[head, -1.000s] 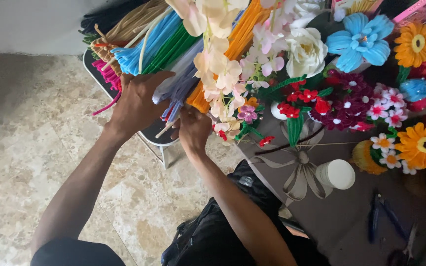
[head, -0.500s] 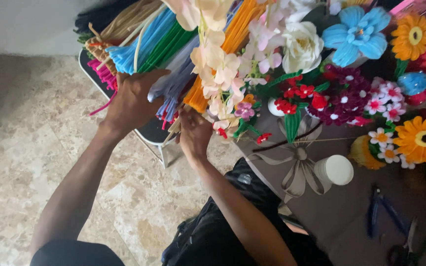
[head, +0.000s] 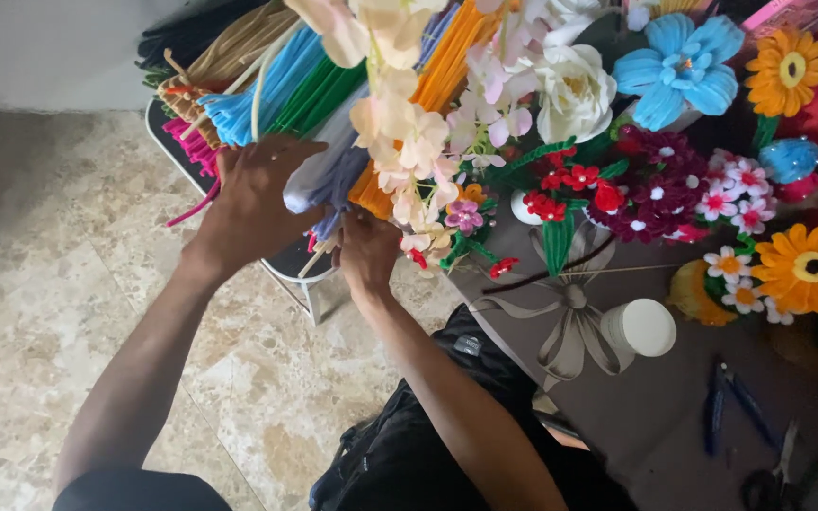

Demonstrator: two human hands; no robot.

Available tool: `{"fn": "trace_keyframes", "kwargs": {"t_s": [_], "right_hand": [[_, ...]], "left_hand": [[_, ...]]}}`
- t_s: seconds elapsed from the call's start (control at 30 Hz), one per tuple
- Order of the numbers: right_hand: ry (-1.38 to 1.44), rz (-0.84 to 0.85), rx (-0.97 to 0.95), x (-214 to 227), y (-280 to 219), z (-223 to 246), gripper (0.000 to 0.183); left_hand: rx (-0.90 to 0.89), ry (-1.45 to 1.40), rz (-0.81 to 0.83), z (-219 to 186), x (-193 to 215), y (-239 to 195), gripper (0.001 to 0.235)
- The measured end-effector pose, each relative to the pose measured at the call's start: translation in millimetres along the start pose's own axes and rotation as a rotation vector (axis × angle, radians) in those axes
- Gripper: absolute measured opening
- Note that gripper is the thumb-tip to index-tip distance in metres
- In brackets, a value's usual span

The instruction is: The person adjusts a small artificial flower arrangement, then selects and cuts a cream-colored pipe cleaner. They wrap the pipe cleaner around a small white cup and trim the excess with a utility knife. The workspace contains many colorful artificial flowers and craft supplies.

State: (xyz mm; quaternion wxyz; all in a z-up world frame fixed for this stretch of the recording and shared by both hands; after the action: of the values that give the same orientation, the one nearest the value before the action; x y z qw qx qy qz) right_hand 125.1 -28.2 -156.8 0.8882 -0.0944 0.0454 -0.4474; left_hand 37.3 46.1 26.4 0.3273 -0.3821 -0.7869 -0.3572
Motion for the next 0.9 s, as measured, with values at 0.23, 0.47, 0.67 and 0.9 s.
{"fn": "trace_keyframes", "kwargs": {"t_s": [0.23, 0.47, 0.67, 0.9], "right_hand": [[0.152, -0.025, -0.007, 2, 14, -24, 0.025], [-0.225, -0.066, 0.284, 10, 12, -3, 0.016], [0.105, 0.08, 0.252, 17, 14, -32, 0.013], [0.049, 0.025, 0.356, 12, 6, -23, 0.008]], "left_hand": [[-0.171, 0.096, -0.047, -43, -25, 7, 0.055], [-0.216, 0.132, -0.016, -23, -60, 25, 0.043], [-0.23, 0.135, -0.055, -17, -67, 26, 0.046], [-0.267, 0.031, -0.008, -19, -65, 27, 0.033]]}}
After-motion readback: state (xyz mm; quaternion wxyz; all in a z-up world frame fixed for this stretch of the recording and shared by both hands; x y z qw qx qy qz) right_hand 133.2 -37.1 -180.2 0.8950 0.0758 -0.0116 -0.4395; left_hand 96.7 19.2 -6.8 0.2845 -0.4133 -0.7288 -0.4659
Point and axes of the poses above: each hand's wrist, its own y-axis towards the middle knuckle, its own x-axis out of the back of the hand, z = x × y, the point moved 8 cm from there along y, towards the middle knuckle, and after that the axes turned 11 degrees about -y, right-handed, at the moved point
